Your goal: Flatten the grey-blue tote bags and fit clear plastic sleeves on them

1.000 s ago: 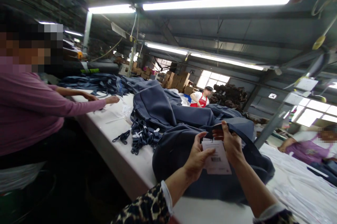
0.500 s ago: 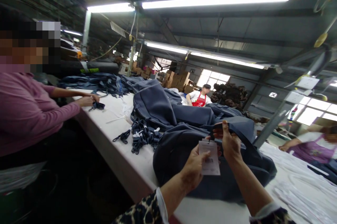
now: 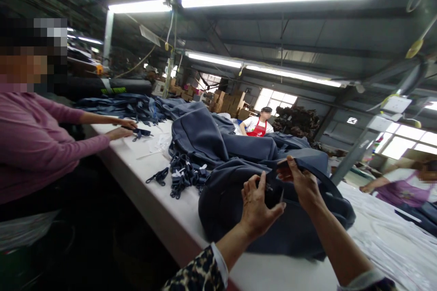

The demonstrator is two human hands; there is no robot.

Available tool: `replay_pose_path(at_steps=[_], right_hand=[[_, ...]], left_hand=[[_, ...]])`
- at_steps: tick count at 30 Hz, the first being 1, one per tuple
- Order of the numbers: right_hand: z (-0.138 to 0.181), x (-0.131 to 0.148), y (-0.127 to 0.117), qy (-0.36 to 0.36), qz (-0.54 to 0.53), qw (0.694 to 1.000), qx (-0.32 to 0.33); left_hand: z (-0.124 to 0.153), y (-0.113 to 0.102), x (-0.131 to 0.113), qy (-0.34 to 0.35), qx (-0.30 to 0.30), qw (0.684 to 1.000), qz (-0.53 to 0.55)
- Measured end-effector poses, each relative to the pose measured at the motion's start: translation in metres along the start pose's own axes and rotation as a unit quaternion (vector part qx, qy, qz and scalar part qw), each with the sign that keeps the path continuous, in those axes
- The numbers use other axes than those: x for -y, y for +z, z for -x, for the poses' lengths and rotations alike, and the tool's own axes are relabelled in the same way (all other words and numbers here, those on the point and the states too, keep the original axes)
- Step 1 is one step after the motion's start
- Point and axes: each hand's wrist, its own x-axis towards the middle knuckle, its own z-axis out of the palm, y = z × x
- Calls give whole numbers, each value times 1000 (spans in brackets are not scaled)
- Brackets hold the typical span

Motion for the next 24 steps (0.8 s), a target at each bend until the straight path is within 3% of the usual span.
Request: replay_pose_path(at_steps=[4,8,13,17,21,24], right_hand=[[2,4,-6,-1,33,999,20],[-1,5,-10,4,61,998,33],[-8,3,-15,0,144,989,25],[-11,2,-14,-4,152,988,15],[-11,5,-8,-8,140,990,9],[-10,8,-5,6,134,991,12]], left_hand=[[-5,2,-4,6,-44,999,20],[-26,-6,-11,45,-96,994,39],[-72,-10,-17,135,5,985,105],[-91,-7,-7,101,56,988,99],[-87,-12,7,100,96,990,24],[-86,-19,4,58,126,986,94]])
